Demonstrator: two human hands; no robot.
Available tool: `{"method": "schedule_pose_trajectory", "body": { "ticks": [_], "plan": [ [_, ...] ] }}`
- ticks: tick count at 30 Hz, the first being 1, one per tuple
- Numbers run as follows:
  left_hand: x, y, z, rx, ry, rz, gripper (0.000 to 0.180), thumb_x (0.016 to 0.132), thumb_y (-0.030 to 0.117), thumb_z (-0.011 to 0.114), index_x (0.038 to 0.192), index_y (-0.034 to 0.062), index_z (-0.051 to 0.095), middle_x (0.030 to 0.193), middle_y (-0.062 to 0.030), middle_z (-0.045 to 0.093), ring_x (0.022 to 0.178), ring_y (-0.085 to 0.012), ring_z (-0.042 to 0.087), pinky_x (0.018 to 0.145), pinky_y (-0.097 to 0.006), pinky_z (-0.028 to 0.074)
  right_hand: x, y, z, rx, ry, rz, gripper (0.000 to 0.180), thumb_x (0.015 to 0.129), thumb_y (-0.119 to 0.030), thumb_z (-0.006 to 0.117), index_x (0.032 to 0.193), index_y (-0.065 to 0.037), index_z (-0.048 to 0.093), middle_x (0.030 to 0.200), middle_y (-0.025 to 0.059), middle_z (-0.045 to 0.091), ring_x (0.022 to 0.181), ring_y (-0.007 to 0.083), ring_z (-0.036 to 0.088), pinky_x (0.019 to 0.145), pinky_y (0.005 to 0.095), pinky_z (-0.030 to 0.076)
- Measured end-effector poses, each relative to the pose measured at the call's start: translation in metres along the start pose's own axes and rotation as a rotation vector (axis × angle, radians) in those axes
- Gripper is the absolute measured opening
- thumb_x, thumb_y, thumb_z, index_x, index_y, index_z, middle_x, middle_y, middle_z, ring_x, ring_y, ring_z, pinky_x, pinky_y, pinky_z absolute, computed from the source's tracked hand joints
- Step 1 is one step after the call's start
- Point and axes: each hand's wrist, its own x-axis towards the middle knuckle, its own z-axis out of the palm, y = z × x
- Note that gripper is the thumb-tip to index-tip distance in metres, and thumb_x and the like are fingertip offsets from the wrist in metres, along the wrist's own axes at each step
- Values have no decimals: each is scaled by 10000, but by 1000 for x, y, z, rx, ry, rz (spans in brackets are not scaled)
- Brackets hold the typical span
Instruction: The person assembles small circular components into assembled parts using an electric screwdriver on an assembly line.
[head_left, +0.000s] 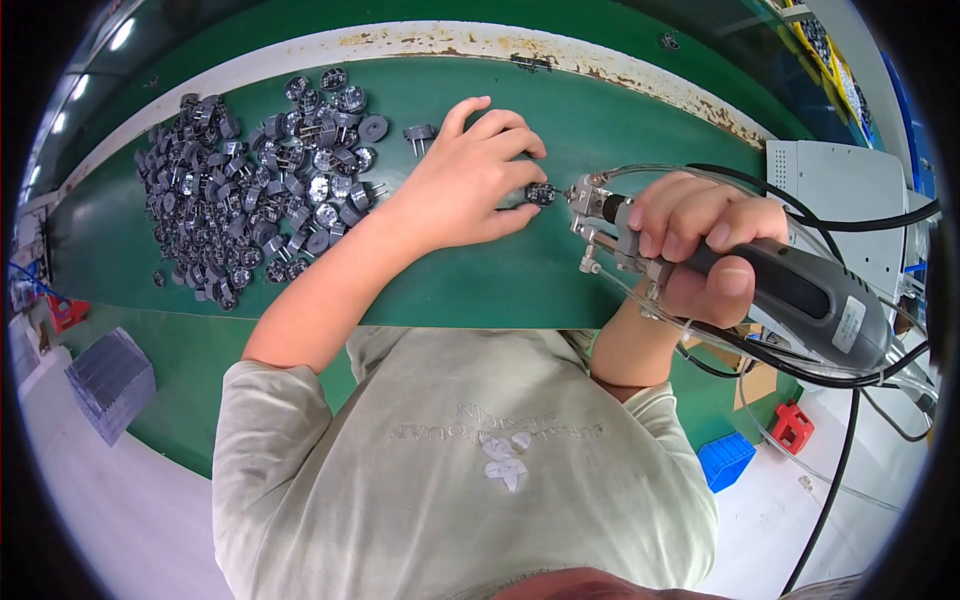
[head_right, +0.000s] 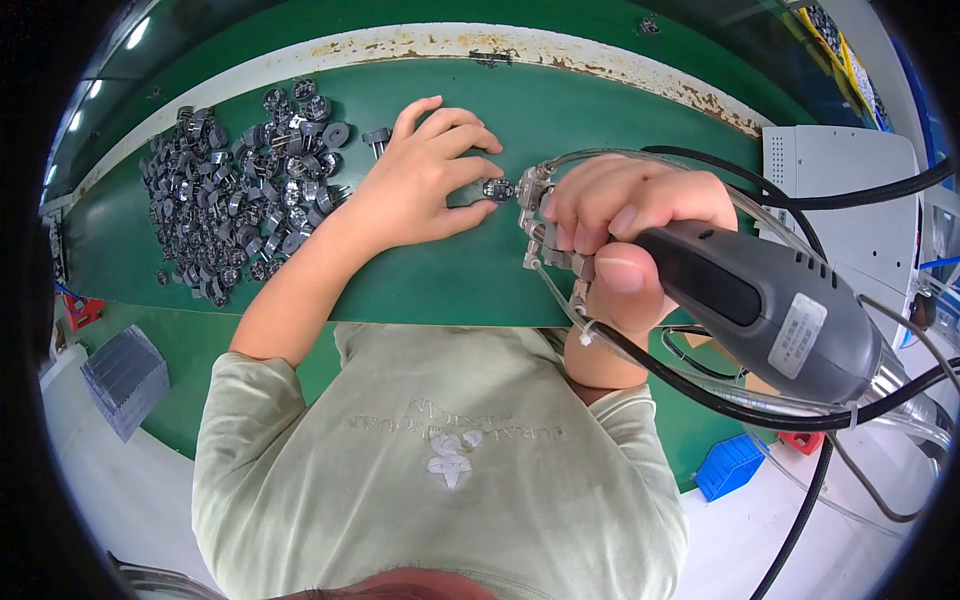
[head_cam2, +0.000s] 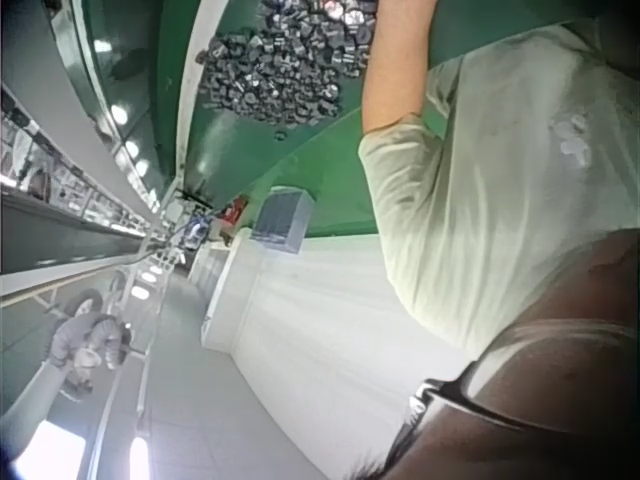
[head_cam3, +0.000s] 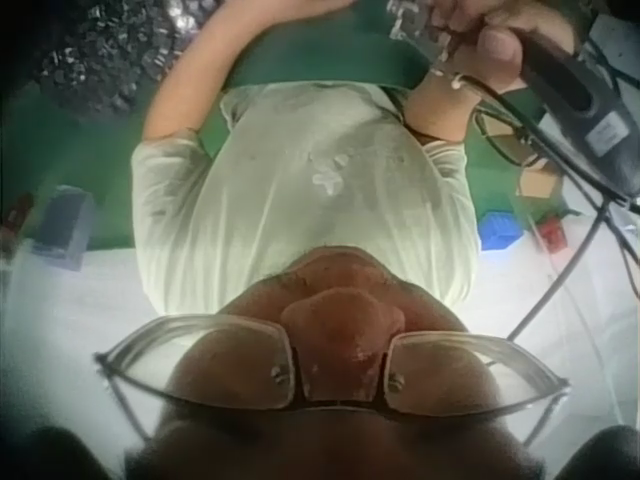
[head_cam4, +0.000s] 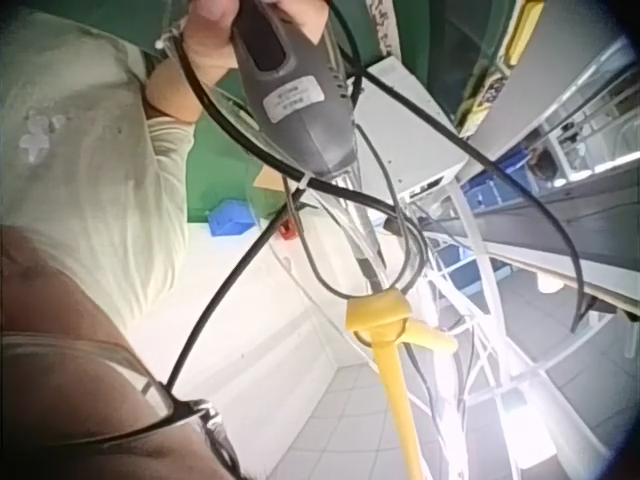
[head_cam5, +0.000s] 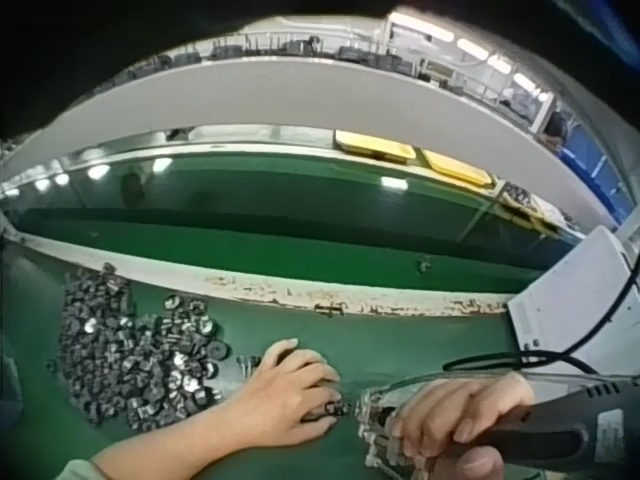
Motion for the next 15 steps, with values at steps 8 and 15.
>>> {"method": "schedule_pose_trajectory", "body": {
  "ticks": [8, 15],
  "plan": [
    [0, -2, 0, 7, -1, -2, 230, 733, 228, 783, 923, 108, 734, 1124, -8, 622, 1194, -216, 522, 1127, -534, 280, 3, 2, 7, -98, -7, 12, 279, 902, -291, 645, 939, -60, 493, 650, 81, 548, 524, 216, 552, 550, 405, 511],
    [2, 1, 3, -21, -3, 27, 235, 736, 223, 783, 928, 96, 734, 1088, 3, 627, 1181, -209, 528, 1123, -525, 282, 6, 8, 27, -57, 182, 55, 212, 856, -41, 703, 832, -30, 493, 629, 80, 572, 534, 179, 561, 536, 325, 510]
  ]
}}
